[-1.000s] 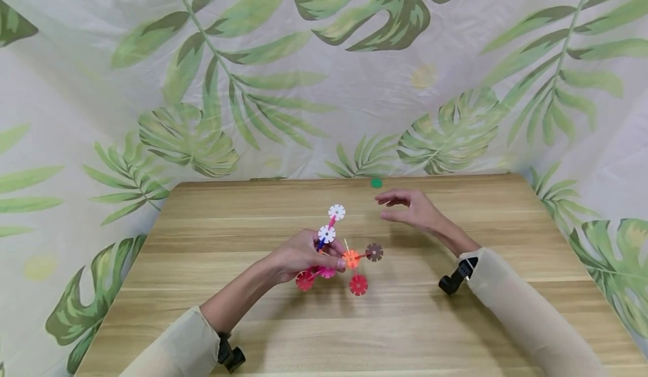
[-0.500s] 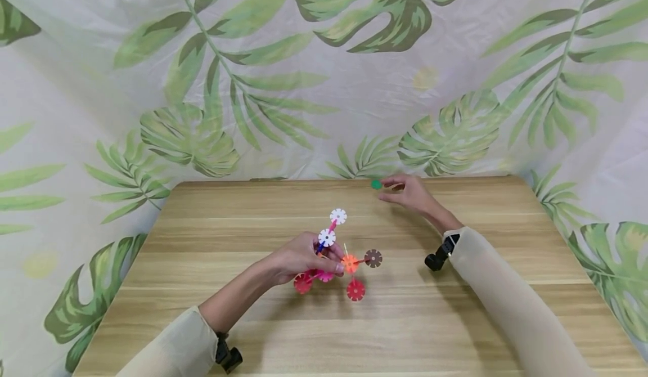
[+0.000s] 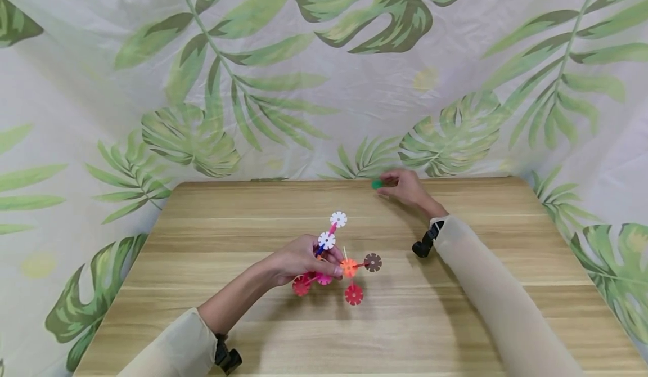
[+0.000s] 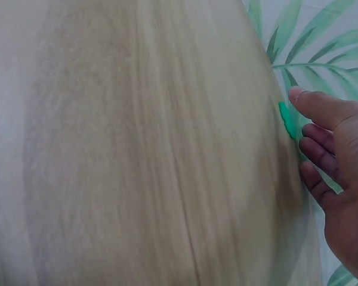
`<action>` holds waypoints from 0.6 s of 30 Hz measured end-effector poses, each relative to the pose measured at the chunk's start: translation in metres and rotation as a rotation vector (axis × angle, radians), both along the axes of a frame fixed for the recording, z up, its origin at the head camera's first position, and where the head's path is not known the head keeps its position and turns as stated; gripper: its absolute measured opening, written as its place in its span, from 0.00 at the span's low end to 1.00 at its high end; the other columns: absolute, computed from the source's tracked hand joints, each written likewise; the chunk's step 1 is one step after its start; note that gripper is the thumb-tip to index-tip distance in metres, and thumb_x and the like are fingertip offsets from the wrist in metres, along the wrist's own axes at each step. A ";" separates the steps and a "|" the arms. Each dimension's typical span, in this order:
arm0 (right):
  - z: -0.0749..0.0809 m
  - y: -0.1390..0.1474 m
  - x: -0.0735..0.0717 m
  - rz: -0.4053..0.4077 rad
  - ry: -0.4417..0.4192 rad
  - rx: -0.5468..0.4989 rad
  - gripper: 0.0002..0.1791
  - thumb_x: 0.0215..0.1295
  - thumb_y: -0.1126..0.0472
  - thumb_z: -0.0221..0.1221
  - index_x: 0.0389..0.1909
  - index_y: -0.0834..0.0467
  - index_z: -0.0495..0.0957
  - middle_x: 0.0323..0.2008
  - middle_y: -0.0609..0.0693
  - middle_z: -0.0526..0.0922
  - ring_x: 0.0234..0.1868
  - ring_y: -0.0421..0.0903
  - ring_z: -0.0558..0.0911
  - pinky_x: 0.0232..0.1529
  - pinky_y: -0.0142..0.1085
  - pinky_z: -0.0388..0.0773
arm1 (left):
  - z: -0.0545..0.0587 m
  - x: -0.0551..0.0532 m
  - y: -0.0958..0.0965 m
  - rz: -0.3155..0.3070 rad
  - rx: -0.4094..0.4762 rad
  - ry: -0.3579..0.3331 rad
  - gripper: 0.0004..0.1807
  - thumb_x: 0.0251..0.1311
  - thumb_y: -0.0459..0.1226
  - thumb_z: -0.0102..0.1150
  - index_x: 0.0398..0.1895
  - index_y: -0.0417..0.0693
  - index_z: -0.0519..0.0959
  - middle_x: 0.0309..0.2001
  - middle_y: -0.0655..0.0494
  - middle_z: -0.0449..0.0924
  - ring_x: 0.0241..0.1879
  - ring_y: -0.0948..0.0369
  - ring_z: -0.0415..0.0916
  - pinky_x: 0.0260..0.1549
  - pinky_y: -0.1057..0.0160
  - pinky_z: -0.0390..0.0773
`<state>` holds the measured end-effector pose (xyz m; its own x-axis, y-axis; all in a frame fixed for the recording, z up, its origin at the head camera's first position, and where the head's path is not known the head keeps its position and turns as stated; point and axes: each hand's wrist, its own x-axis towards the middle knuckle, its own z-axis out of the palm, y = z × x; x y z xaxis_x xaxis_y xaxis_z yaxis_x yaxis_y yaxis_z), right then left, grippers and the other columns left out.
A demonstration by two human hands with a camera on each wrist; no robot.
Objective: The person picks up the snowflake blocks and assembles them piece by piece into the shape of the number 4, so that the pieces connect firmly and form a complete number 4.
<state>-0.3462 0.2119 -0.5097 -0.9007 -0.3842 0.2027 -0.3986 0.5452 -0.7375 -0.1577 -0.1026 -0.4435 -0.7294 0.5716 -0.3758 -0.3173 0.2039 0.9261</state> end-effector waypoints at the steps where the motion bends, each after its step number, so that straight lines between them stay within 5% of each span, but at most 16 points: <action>1: -0.001 -0.001 -0.001 -0.007 -0.008 -0.001 0.23 0.60 0.67 0.77 0.54 0.72 0.84 0.47 0.69 0.88 0.48 0.64 0.88 0.51 0.51 0.86 | 0.000 0.000 0.000 0.001 0.001 -0.001 0.12 0.58 0.29 0.77 0.44 0.37 0.85 0.36 0.52 0.87 0.33 0.62 0.81 0.32 0.68 0.82; 18: -0.014 -0.008 -0.010 -0.080 -0.023 0.017 0.19 0.63 0.67 0.74 0.54 0.68 0.87 0.48 0.64 0.89 0.49 0.59 0.87 0.52 0.47 0.83 | 0.003 -0.002 0.001 -0.013 -0.007 -0.010 0.13 0.58 0.30 0.78 0.44 0.37 0.85 0.37 0.51 0.87 0.32 0.62 0.81 0.31 0.67 0.82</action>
